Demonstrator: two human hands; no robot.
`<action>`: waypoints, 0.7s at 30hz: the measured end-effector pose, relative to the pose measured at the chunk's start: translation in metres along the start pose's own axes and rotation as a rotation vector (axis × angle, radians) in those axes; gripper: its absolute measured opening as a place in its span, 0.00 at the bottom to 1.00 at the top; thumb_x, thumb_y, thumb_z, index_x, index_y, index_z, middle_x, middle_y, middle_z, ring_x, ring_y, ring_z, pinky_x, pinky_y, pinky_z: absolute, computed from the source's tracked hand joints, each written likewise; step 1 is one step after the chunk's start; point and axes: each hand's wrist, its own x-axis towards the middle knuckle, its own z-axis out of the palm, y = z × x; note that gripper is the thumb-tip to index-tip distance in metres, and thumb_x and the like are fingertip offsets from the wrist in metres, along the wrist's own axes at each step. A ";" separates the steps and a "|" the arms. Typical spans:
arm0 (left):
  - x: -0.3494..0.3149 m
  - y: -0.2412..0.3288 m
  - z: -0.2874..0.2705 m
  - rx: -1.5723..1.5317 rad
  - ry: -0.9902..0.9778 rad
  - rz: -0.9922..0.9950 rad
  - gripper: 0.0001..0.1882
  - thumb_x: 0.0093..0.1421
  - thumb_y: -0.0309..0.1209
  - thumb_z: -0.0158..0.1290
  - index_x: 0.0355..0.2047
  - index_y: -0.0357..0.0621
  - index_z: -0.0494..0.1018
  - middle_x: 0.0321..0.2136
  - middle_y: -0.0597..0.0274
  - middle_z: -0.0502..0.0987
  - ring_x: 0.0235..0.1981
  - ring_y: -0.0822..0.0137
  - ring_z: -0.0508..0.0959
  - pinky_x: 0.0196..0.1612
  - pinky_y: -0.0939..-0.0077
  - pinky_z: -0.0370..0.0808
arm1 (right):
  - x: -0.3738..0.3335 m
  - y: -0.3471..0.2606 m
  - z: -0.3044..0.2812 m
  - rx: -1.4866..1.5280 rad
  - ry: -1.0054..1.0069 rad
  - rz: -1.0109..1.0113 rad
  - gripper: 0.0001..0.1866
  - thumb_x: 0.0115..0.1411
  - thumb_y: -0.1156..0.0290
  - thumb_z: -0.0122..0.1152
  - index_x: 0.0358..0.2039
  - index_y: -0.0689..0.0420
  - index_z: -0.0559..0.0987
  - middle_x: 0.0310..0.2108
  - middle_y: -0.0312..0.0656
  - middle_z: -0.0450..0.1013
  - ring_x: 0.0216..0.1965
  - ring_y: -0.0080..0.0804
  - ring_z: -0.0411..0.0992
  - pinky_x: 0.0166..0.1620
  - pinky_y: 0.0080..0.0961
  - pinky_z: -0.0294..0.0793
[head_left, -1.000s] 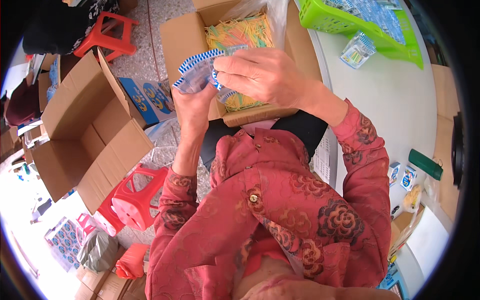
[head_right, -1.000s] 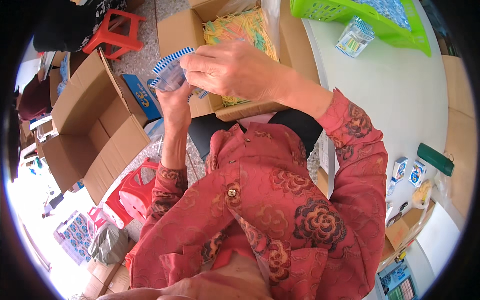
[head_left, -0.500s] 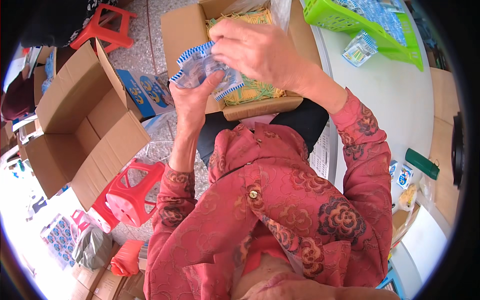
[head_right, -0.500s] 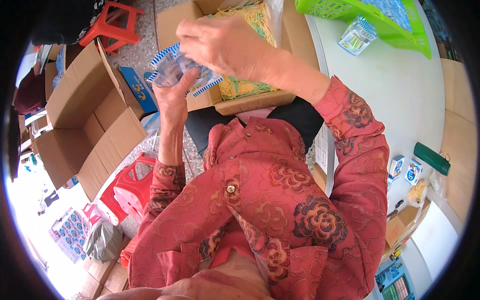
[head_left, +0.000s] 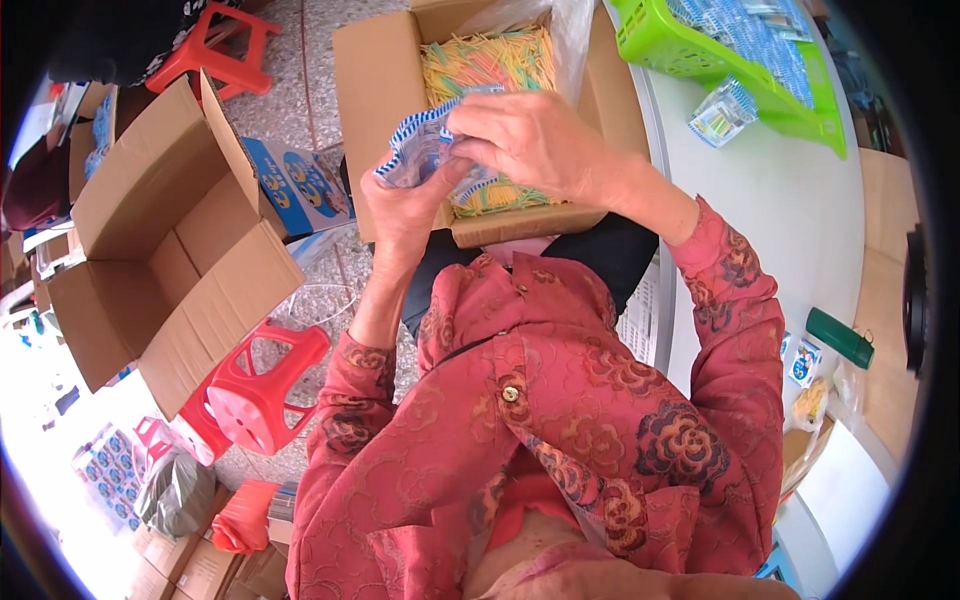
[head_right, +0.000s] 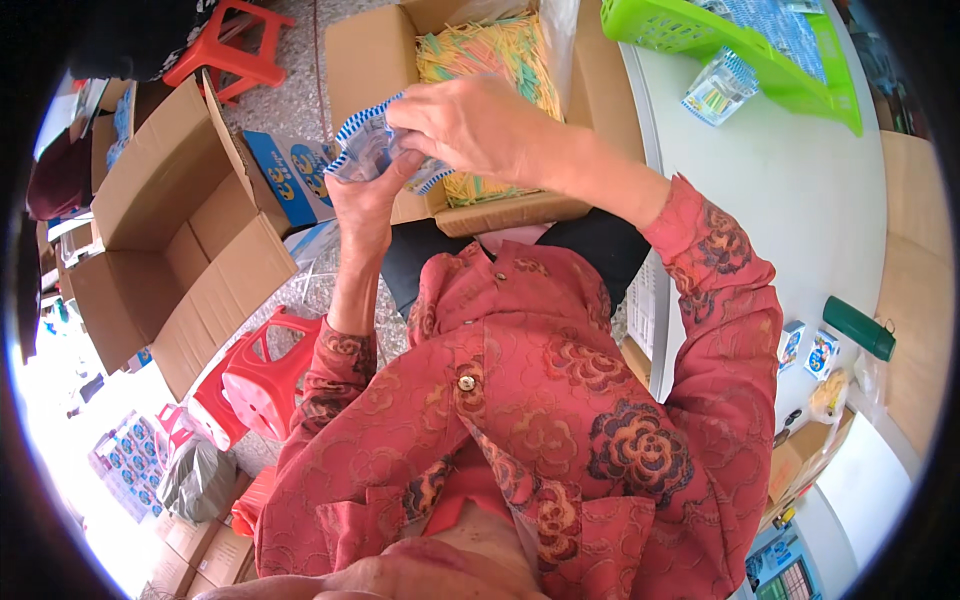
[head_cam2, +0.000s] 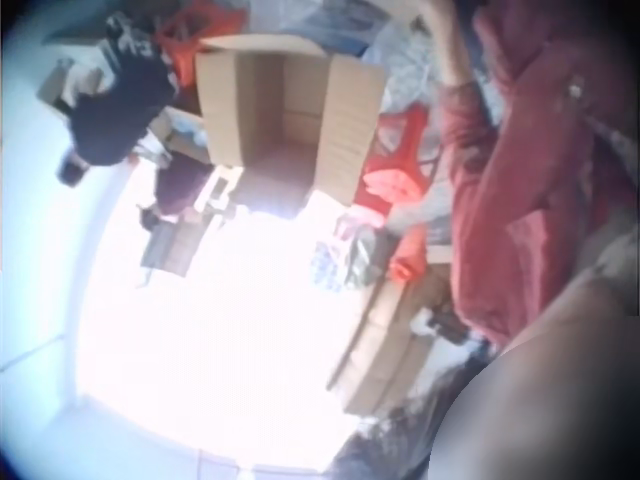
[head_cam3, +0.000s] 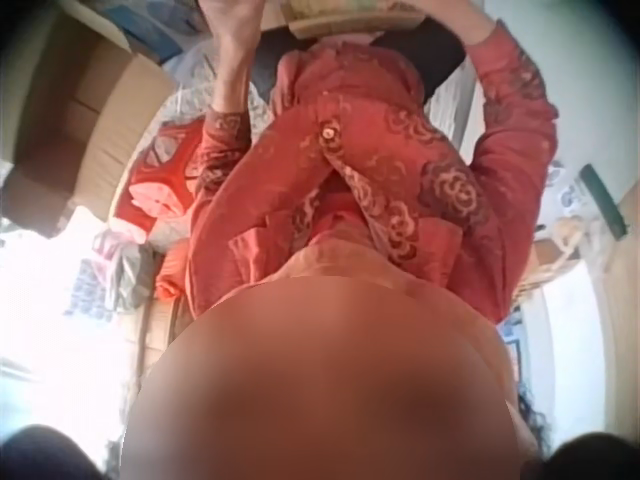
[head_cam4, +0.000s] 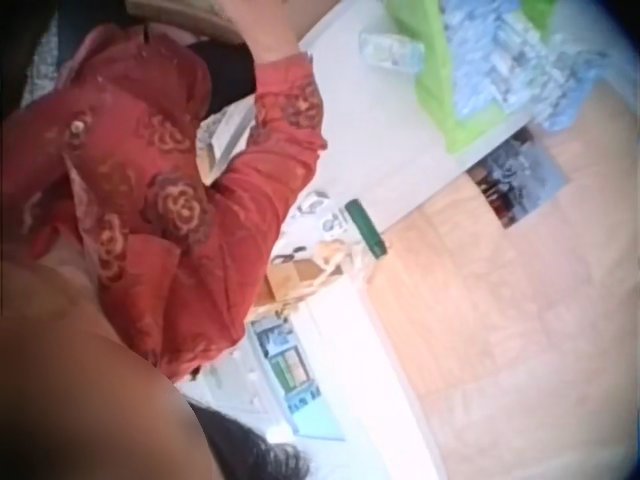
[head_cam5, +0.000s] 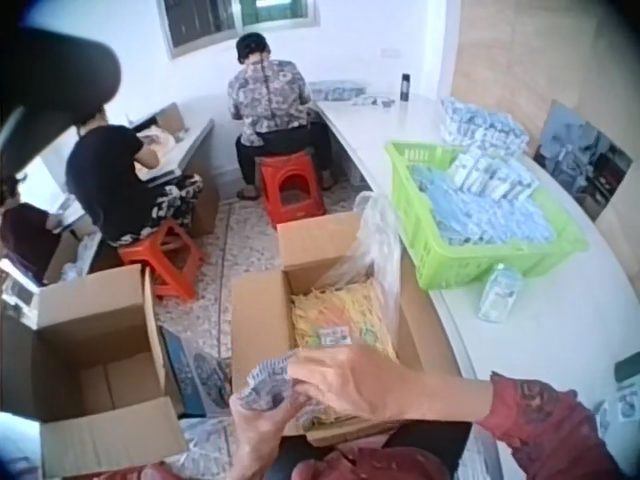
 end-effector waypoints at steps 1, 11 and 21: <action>0.000 0.000 -0.001 -0.018 -0.017 -0.006 0.13 0.46 0.19 0.58 0.34 0.36 0.73 0.29 0.66 0.75 0.30 0.77 0.73 0.35 0.83 0.71 | 0.003 0.001 -0.001 0.008 0.000 -0.024 0.06 0.51 0.70 0.54 0.30 0.57 0.71 0.25 0.41 0.69 0.26 0.42 0.70 0.28 0.33 0.69; 0.014 0.017 -0.005 0.067 0.005 0.027 0.13 0.47 0.18 0.57 0.35 0.36 0.73 0.30 0.67 0.75 0.31 0.77 0.73 0.36 0.83 0.70 | 0.028 0.001 -0.006 -0.075 -0.027 -0.130 0.10 0.50 0.73 0.56 0.34 0.56 0.70 0.25 0.43 0.68 0.29 0.43 0.69 0.29 0.34 0.69; 0.018 0.000 -0.002 0.104 0.119 0.150 0.11 0.48 0.18 0.56 0.33 0.37 0.73 0.28 0.70 0.74 0.30 0.79 0.71 0.34 0.85 0.69 | 0.038 0.000 0.001 -0.108 0.040 -0.111 0.05 0.50 0.70 0.53 0.25 0.59 0.70 0.17 0.48 0.69 0.24 0.46 0.71 0.26 0.37 0.70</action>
